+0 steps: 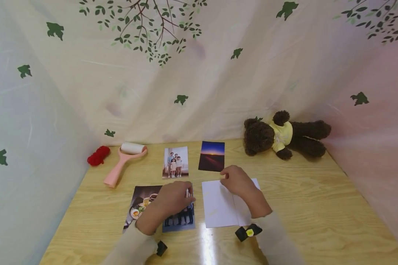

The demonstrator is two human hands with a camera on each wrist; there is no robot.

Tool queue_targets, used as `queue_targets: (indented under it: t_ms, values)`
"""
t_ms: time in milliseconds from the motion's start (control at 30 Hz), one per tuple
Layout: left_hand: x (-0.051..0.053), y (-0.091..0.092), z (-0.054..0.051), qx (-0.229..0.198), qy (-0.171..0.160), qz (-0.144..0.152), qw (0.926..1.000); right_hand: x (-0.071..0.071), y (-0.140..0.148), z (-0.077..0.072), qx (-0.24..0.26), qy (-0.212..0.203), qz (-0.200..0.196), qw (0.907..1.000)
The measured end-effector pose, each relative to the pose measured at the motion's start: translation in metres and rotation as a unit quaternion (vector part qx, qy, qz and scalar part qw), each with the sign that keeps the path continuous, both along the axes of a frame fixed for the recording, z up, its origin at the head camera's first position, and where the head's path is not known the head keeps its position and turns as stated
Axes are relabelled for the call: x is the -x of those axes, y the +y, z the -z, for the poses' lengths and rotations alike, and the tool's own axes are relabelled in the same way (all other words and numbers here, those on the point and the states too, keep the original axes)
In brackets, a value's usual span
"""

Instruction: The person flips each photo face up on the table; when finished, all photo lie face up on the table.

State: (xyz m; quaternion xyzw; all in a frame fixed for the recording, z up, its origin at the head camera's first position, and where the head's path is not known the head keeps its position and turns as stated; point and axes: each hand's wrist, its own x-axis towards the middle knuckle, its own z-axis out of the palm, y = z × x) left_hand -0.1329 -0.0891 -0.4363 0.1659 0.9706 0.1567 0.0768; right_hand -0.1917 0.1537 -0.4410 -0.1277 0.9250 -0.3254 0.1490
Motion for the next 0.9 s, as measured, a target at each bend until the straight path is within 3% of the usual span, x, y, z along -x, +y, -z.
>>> queue_targets:
  t_ms: [133, 300, 433, 600, 900]
  values:
    - [0.002, 0.023, 0.004, 0.027, -0.004, 0.049, 0.9984, 0.002, 0.014, -0.003, -0.046, -0.027, 0.004, 0.9986]
    - [0.000, 0.045, 0.012, 0.076, -0.017, 0.079, 0.9939, 0.005, 0.018, 0.004, -0.050, -0.034, -0.004, 0.9981]
    - [-0.001, 0.049, 0.017, 0.087, -0.022, 0.079, 0.9928, 0.005, 0.016, 0.009, -0.046, -0.029, -0.015, 0.9984]
    - [-0.001, 0.044, 0.014, 0.096, -0.034, 0.067, 0.9926, 0.005, 0.014, 0.011, -0.037, -0.031, -0.021, 0.9986]
    - [0.000, 0.042, 0.012, 0.102, -0.061, 0.066, 0.9907, 0.008, 0.008, 0.017, -0.015, -0.035, 0.019, 0.9991]
